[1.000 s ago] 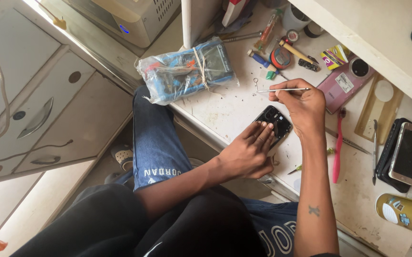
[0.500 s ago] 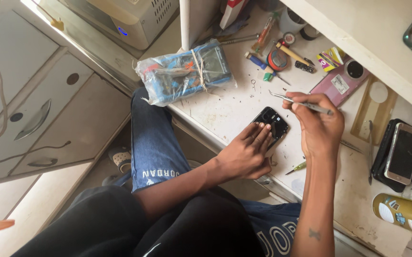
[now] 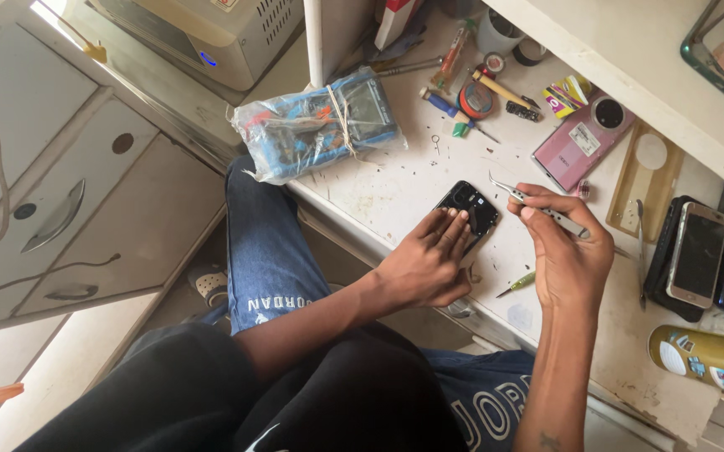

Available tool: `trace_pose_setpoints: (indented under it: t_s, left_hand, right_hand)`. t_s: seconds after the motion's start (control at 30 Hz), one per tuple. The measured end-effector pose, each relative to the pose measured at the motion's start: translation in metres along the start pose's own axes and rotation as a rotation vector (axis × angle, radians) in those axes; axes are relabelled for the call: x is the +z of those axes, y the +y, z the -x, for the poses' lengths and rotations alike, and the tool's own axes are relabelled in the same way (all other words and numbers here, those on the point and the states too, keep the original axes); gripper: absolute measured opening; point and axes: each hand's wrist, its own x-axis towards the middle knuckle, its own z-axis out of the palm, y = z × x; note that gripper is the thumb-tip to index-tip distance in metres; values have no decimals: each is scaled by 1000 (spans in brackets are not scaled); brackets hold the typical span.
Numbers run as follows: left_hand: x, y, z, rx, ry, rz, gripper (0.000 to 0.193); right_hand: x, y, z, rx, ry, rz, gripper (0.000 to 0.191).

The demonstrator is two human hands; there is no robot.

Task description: The person repairs a disassembled smartphone at a cluttered workbench. They hold the phone frame steady with one hand while using tweezers and a small metal tool to pry, lift, and reposition internal components, at one point lifting the phone to work on it with both hands before setting it back down and continuing to manipulate parts inside the chassis.

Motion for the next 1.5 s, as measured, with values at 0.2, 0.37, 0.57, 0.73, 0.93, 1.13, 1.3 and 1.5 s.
trace_pose_setpoints:
  t_s: [0.2,0.37,0.57,0.73,0.93,1.13,1.3,1.5]
  left_hand:
    - [-1,0,-2,6,-7,-26,76]
    - [-3,0,-2,0,-7,-5,78]
    - [-2,0,-2,-1,-20,11,79]
    - [-1,1,-1,-6,4,13,79]
    - [1,3,-1,-11,8,-12,74]
    - [1,6,-1,-23,46,23,76]
    - [1,5,-2,-19,39,2,76]
    - [0,6,-3,-11,53,0,75]
  right_hand:
    - [-12,5,11,24,15,-6,17]
    - [-15,13,14,-5,11,36,20]
    - [-2,13,6,-17,-27,191,19]
    - [18,10,-20,-84,-164,347,18]
    - [37,5,-56,-317,-341,714,20]
    - [50,-2,-77,-453,-434,904,22]
    - [54,-3,-79,-411,-444,991,23]
    - [57,-7,-88,-398,-509,1005,20]
